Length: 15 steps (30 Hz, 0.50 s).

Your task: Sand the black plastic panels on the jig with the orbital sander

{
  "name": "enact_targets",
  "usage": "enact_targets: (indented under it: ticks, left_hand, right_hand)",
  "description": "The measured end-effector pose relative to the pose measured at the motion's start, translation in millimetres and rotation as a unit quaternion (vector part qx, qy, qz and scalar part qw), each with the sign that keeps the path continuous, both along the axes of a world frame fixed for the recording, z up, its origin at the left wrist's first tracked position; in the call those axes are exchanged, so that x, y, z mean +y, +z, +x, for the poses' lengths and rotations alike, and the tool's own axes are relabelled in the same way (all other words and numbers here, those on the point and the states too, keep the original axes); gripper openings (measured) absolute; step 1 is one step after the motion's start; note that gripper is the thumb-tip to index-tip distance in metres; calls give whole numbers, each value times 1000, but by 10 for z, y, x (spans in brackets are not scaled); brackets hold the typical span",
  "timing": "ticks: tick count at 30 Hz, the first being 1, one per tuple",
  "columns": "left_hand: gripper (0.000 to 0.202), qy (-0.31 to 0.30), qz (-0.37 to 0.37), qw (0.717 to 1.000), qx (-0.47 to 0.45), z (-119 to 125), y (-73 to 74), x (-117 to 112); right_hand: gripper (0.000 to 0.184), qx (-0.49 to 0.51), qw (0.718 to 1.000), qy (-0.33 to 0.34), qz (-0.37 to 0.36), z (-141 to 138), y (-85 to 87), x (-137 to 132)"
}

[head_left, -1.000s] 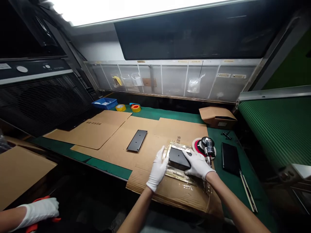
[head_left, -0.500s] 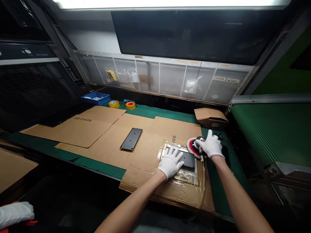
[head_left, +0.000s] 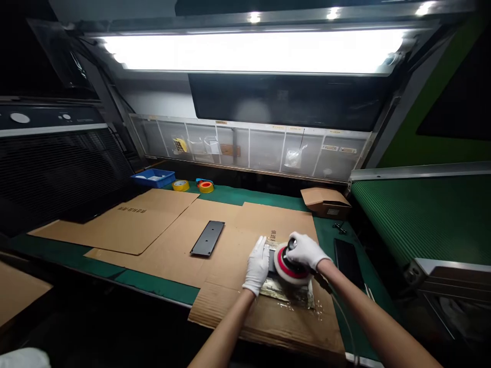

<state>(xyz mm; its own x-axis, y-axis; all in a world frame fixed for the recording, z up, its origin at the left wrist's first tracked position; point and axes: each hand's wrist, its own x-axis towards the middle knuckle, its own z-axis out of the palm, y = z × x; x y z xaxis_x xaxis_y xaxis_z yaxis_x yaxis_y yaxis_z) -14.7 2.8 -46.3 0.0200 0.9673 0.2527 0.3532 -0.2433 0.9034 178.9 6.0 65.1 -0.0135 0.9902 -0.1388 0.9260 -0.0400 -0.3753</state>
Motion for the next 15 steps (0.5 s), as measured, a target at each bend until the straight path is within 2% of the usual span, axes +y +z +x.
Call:
enact_targets:
  ticks: [1,3,6,10,12,15]
  left_hand:
    - [47,19,-1,1000,-20,-31,22,62]
    - [37,52,-10,998,-36,-126,36,146]
    - [26,87,-23,996,-28,-386,-42,114]
    - [28,114,-24,993,-30,-748,-199,-85]
    - [34,121,-23,992,-32,-832,-250,-147]
    - [41,123,-26,992,-30,-859,-307,-158]
  right_hand:
    - [35,-16,1000,23,-8,-88,-24,-23]
    - [34,-45,999,22,-5,-272,-47,0]
    - [37,-70,997,2,11,-512,-19,149]
    - [35,-64,996,64,-3,-700,37,315]
    - [35,-62,994,88,-1,-739,41,352]
    - [38,-77,994,80,10,-772,12,363]
